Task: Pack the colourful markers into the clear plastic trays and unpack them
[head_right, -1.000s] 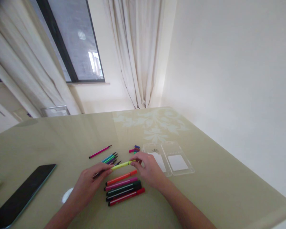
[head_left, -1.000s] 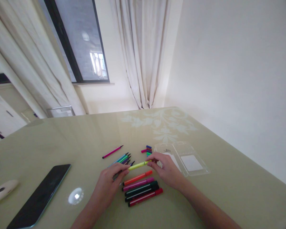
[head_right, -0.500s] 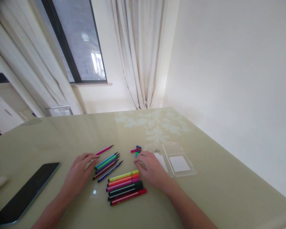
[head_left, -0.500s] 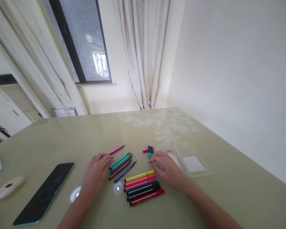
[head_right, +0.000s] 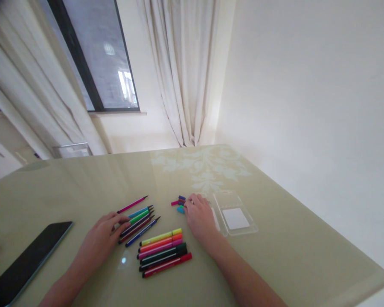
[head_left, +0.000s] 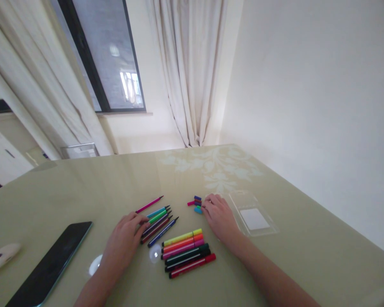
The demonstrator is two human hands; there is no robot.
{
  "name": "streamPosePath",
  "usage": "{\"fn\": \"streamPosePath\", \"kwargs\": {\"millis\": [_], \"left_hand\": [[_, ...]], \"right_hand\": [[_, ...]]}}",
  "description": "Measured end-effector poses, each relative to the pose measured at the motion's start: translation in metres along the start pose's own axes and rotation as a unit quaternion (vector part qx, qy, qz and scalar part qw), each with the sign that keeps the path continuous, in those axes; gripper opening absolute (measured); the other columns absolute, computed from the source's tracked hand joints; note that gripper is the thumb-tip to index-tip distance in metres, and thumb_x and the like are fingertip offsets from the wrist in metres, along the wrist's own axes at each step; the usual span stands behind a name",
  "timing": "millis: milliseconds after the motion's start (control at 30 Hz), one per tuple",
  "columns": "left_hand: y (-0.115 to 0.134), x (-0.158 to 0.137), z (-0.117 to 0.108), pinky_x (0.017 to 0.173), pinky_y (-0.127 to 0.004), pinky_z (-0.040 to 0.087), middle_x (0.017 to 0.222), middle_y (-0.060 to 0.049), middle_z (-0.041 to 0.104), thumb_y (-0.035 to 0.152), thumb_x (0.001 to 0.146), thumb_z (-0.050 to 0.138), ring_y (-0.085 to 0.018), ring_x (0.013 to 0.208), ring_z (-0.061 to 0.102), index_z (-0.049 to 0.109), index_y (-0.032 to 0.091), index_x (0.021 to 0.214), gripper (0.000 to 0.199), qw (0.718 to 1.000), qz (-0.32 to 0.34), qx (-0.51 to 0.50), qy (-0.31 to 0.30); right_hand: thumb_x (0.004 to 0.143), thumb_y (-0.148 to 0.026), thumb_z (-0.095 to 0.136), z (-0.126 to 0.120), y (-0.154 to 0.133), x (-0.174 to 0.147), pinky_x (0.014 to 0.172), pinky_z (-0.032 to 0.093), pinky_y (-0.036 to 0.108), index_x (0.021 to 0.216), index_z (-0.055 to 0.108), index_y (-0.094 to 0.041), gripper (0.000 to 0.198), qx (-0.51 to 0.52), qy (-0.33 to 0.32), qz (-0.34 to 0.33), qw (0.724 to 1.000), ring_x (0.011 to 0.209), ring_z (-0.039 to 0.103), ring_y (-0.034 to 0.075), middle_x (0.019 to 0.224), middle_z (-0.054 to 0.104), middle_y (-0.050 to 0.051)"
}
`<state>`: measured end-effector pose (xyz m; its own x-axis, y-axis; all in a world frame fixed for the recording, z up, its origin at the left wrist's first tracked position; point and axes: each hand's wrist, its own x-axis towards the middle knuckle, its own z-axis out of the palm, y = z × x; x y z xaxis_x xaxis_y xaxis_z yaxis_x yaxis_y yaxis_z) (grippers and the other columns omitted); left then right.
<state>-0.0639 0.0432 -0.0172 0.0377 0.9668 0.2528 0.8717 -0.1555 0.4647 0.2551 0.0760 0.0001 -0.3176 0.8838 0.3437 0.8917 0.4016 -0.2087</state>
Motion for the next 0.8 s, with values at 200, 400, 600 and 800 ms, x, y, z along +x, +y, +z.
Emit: {"fn": "streamPosePath", "kwargs": {"millis": [200, 400, 600, 800], "left_hand": [[0.002, 0.000, -0.002, 0.088, -0.042, 0.052, 0.098, -0.006, 0.070, 0.043, 0.093, 0.051, -0.028, 0.095, 0.066, 0.074, 0.026, 0.091, 0.028, 1.000, 0.000, -0.008, 0.005], [0.022, -0.002, -0.003, 0.080, -0.035, 0.055, 0.100, -0.004, 0.074, 0.051, 0.094, 0.052, -0.024, 0.089, 0.069, 0.072, 0.026, 0.101, 0.032, 0.993, -0.021, -0.113, 0.030], [0.042, -0.007, 0.001, 0.082, -0.032, 0.055, 0.105, -0.002, 0.077, 0.050, 0.096, 0.053, -0.022, 0.093, 0.070, 0.073, 0.028, 0.105, 0.031, 0.983, 0.020, -0.180, -0.018], [0.043, -0.007, 0.001, 0.084, -0.032, 0.055, 0.106, -0.002, 0.077, 0.048, 0.096, 0.055, -0.023, 0.096, 0.070, 0.075, 0.029, 0.103, 0.028, 0.982, 0.028, -0.185, -0.015]], "right_hand": [[0.097, -0.019, 0.062, 0.003, 0.001, -0.002, 0.089, 0.049, 0.041, 0.088, 0.071, -0.020, 0.013, -0.005, 0.018, 0.001, 1.000, 0.099, 0.060, 0.026, 0.103, 0.067, 0.008], [0.095, -0.023, 0.065, -0.005, -0.002, -0.003, 0.093, 0.049, 0.042, 0.091, 0.071, -0.020, 0.007, 0.077, 0.033, 0.015, 0.996, 0.102, 0.063, 0.026, 0.103, 0.071, 0.008], [0.095, -0.028, 0.064, -0.020, -0.016, -0.007, 0.076, 0.053, 0.028, 0.101, 0.071, -0.022, 0.011, 0.322, 0.062, -0.008, 0.945, 0.081, 0.070, 0.017, 0.093, 0.077, 0.002], [0.093, -0.024, 0.068, -0.019, -0.019, -0.009, 0.077, 0.054, 0.028, 0.101, 0.074, -0.024, 0.010, 0.354, 0.076, -0.020, 0.932, 0.084, 0.071, 0.017, 0.098, 0.078, 0.003]]}}
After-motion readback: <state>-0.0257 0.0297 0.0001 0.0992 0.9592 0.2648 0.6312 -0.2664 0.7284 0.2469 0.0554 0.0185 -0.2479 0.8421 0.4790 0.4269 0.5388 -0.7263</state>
